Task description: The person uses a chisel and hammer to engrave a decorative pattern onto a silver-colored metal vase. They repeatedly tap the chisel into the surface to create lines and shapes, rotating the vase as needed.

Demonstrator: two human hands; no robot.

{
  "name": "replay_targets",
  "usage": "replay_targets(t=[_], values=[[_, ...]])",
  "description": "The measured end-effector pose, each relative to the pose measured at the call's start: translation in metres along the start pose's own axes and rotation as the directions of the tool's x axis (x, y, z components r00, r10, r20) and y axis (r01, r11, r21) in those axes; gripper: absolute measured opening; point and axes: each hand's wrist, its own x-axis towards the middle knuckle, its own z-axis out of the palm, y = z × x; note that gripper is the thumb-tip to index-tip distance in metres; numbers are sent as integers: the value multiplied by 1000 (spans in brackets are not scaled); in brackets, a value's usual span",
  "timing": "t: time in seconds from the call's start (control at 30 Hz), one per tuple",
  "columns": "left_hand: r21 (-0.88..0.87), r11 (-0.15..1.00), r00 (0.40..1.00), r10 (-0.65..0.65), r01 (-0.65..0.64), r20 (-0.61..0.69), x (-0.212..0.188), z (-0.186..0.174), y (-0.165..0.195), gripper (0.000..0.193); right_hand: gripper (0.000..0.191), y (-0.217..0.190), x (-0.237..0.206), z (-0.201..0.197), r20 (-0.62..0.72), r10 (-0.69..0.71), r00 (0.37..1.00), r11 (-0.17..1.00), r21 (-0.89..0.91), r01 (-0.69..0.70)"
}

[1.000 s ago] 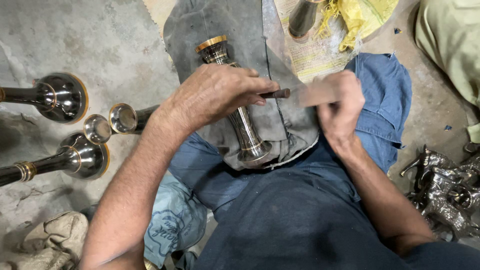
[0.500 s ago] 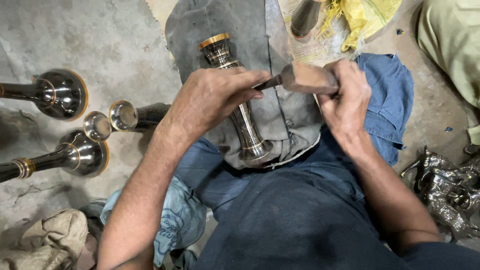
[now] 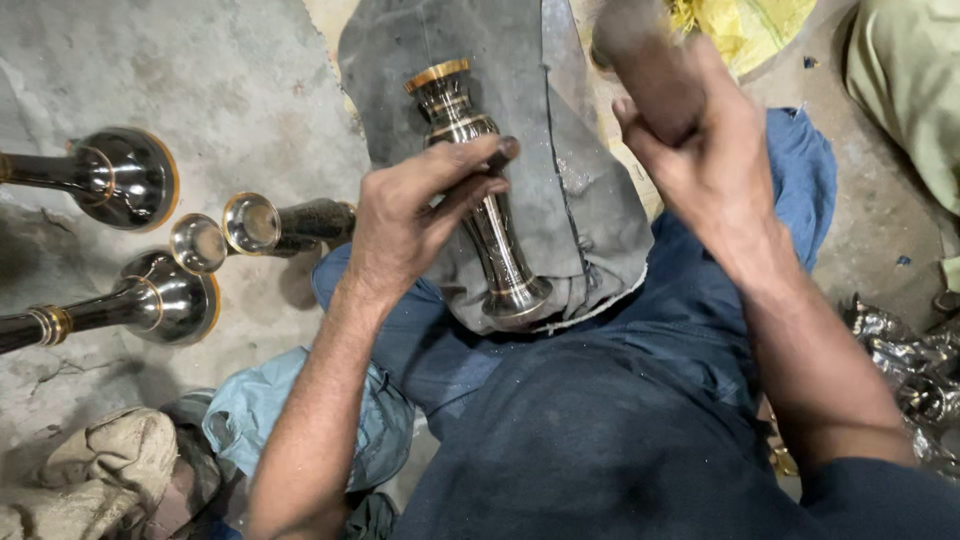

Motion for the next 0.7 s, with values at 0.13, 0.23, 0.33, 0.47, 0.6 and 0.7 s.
replay_targets(t=[0.13, 0.23, 0.33, 0.47, 0.6, 0.7], values=[[-234, 966, 966, -161, 112, -202, -10, 16, -5, 33, 42, -10, 19, -11, 139, -575, 806, 712, -401, 577], [-433, 889, 847, -339, 146, -410, -14, 45, -1, 33, 37, -14, 31, -13, 157, -609, 777, 701, -352, 621], [-100, 980, 800, -200, 174, -566, -18, 61, 4, 32, 34, -22, 40, -18, 218, -676, 704, 576, -440, 689], [-168, 953, 726, -301, 252, -618, -23, 67, 12, 36, 30, -37, 46, -21, 257, -733, 629, 353, -646, 676], [-29, 986, 771, -144, 161, -621, -22, 67, 13, 29, 31, -52, 53, -25, 270, -745, 610, 363, -603, 710], [16, 992, 791, -91, 126, -605, -22, 65, 10, 27, 25, -57, 51, -33, 307, -737, 602, 378, -552, 743]])
